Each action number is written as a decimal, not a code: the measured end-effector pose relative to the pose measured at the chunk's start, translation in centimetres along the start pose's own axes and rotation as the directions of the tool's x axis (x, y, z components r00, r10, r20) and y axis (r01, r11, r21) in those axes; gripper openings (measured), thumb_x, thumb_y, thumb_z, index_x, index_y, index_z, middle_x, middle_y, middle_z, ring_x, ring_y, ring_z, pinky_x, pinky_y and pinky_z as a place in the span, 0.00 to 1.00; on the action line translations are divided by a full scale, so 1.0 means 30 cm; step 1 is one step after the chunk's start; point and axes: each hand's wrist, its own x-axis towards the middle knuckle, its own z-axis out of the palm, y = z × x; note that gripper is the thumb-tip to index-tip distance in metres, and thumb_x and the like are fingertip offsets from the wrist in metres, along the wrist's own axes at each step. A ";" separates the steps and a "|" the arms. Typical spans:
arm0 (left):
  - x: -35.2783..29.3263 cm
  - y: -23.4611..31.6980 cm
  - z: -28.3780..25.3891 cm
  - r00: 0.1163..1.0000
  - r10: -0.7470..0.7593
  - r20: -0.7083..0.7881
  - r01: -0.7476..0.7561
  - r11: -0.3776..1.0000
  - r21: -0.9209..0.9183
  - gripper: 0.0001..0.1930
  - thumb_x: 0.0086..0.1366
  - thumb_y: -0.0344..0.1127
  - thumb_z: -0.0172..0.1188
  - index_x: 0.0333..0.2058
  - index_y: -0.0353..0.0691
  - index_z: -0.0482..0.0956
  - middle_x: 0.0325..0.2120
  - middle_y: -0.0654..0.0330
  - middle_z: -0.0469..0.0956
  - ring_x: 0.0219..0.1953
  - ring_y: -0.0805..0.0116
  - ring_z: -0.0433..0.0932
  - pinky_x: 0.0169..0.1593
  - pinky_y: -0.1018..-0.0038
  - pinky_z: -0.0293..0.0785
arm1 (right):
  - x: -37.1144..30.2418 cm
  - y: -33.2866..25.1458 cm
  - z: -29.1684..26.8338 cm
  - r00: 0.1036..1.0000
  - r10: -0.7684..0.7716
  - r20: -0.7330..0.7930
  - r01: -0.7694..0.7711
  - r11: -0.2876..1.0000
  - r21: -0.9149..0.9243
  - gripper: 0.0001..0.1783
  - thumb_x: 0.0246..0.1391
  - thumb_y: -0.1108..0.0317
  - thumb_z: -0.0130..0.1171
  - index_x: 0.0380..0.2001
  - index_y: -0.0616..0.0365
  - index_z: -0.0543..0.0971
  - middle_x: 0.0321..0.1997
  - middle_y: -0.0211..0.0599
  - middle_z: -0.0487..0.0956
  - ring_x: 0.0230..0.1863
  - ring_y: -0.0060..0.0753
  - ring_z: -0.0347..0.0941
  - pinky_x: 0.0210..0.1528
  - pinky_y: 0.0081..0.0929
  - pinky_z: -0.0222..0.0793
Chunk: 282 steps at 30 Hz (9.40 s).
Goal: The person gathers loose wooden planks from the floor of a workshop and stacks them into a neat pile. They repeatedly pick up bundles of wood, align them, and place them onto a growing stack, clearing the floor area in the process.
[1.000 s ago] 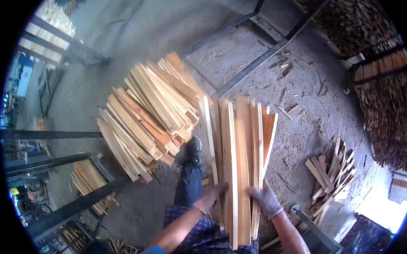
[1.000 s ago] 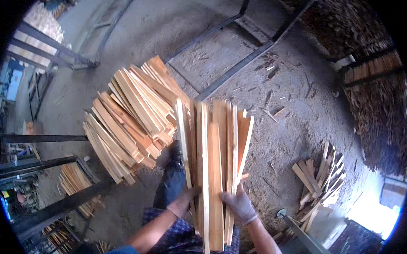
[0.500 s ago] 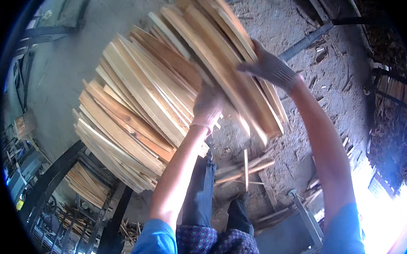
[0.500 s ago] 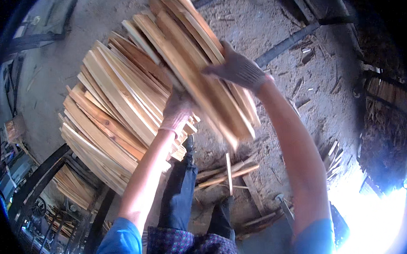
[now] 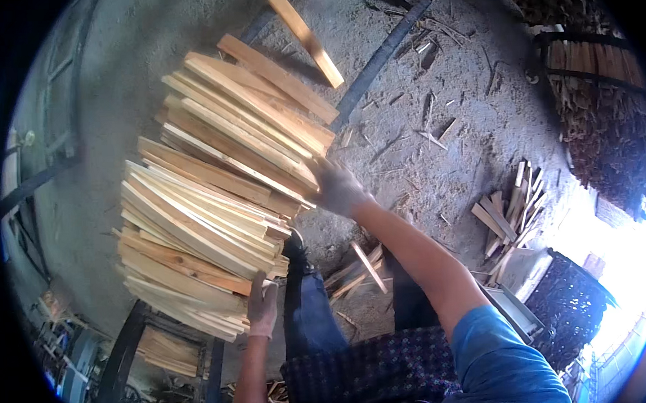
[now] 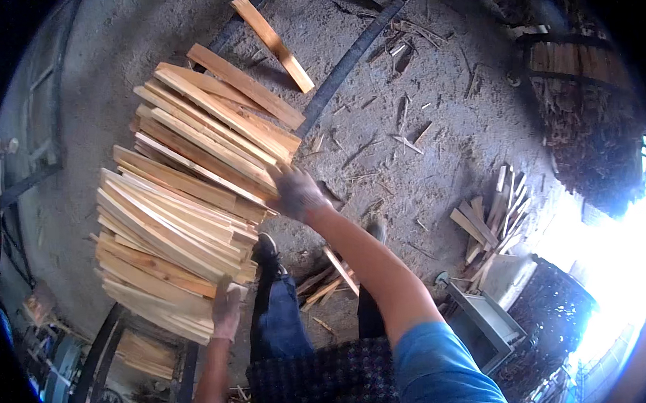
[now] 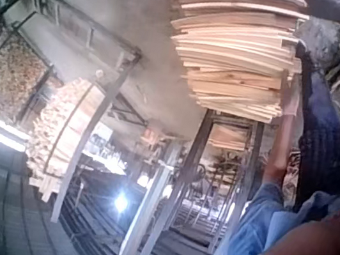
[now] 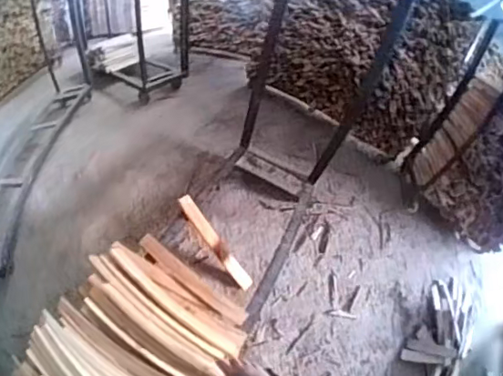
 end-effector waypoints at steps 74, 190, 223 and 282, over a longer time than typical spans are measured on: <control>1.335 0.929 0.228 0.766 0.510 0.392 -0.594 0.327 0.735 0.19 0.58 0.40 0.63 0.46 0.38 0.77 0.48 0.53 0.76 0.57 0.56 0.70 0.63 0.56 0.63 | 1.027 0.522 -0.338 0.786 -0.176 0.593 -0.088 0.917 0.389 0.31 0.58 0.50 0.61 0.53 0.68 0.76 0.44 0.45 0.82 0.44 0.32 0.77 0.51 0.29 0.73; -0.111 2.673 4.648 0.269 -0.586 0.765 -0.897 -0.442 -0.024 0.35 0.68 0.50 0.60 0.64 0.30 0.66 0.61 0.42 0.72 0.64 0.53 0.71 0.65 0.66 0.67 | -1.704 2.323 0.104 0.169 0.563 0.809 0.651 -0.680 0.338 0.60 0.45 0.39 0.72 0.70 0.65 0.56 0.64 0.64 0.71 0.67 0.54 0.68 0.67 0.38 0.64; -0.064 1.669 5.276 -0.005 -0.807 0.591 -0.653 -0.445 -0.613 0.54 0.54 0.69 0.67 0.67 0.31 0.60 0.60 0.41 0.69 0.61 0.53 0.72 0.62 0.64 0.70 | -1.586 3.285 0.257 0.145 0.399 0.906 0.989 -0.090 -0.118 0.64 0.44 0.23 0.63 0.65 0.74 0.65 0.67 0.56 0.68 0.69 0.45 0.62 0.71 0.37 0.54; -0.631 1.807 4.164 0.586 -0.801 0.121 -0.773 -0.509 0.378 0.32 0.61 0.48 0.62 0.56 0.29 0.72 0.46 0.50 0.81 0.46 0.61 0.82 0.53 0.66 0.78 | -1.584 2.511 -0.354 0.045 0.867 0.497 -0.004 0.497 -0.867 0.30 0.63 0.47 0.60 0.57 0.58 0.72 0.51 0.41 0.79 0.52 0.36 0.77 0.57 0.36 0.76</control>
